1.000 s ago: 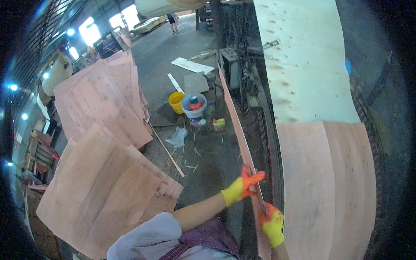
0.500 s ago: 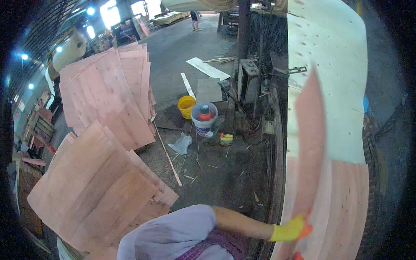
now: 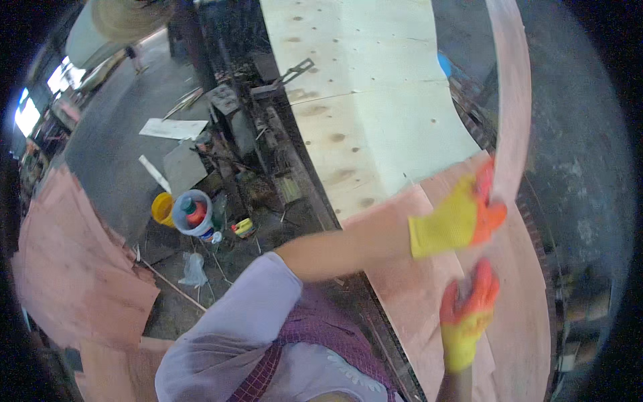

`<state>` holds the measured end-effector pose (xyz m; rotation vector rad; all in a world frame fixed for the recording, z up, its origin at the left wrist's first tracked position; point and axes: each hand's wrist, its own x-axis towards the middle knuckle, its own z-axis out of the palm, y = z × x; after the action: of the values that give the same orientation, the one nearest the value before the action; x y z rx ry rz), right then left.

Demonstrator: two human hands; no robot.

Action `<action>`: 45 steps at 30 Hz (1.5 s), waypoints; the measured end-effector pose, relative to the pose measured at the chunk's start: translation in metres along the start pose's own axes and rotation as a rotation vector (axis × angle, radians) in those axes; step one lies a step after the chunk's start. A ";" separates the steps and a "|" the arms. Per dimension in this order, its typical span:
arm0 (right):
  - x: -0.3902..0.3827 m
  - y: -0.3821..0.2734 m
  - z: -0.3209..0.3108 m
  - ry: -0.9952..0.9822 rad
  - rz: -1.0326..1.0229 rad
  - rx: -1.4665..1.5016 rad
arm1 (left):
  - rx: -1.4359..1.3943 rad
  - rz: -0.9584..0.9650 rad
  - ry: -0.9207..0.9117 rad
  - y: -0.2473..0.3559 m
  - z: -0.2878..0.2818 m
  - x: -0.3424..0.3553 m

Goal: The person repeatedly takes wood veneer sheets from a stack and lays them across a long wooden board on a conveyor.

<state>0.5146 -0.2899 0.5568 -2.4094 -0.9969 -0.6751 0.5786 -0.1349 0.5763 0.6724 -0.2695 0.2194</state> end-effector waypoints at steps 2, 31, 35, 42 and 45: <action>0.058 -0.002 0.046 0.092 -0.008 0.044 | -0.443 -0.145 -0.322 0.027 -0.046 0.046; 0.069 -0.065 0.404 -0.536 1.349 0.878 | 1.544 0.402 1.404 0.158 -0.610 0.269; 0.078 -0.092 0.394 -0.531 1.257 1.110 | 2.019 0.071 1.254 0.169 -0.683 0.228; 0.058 -0.101 0.392 -0.359 1.339 1.108 | 1.400 0.087 0.870 0.126 -0.730 0.212; 0.038 -0.109 0.386 -0.273 1.392 1.041 | 1.692 -0.034 0.598 0.130 -0.793 0.194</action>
<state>0.5603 0.0178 0.2999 -1.6021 0.3728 0.5660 0.8620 0.4923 0.1182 2.2114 0.6246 0.6029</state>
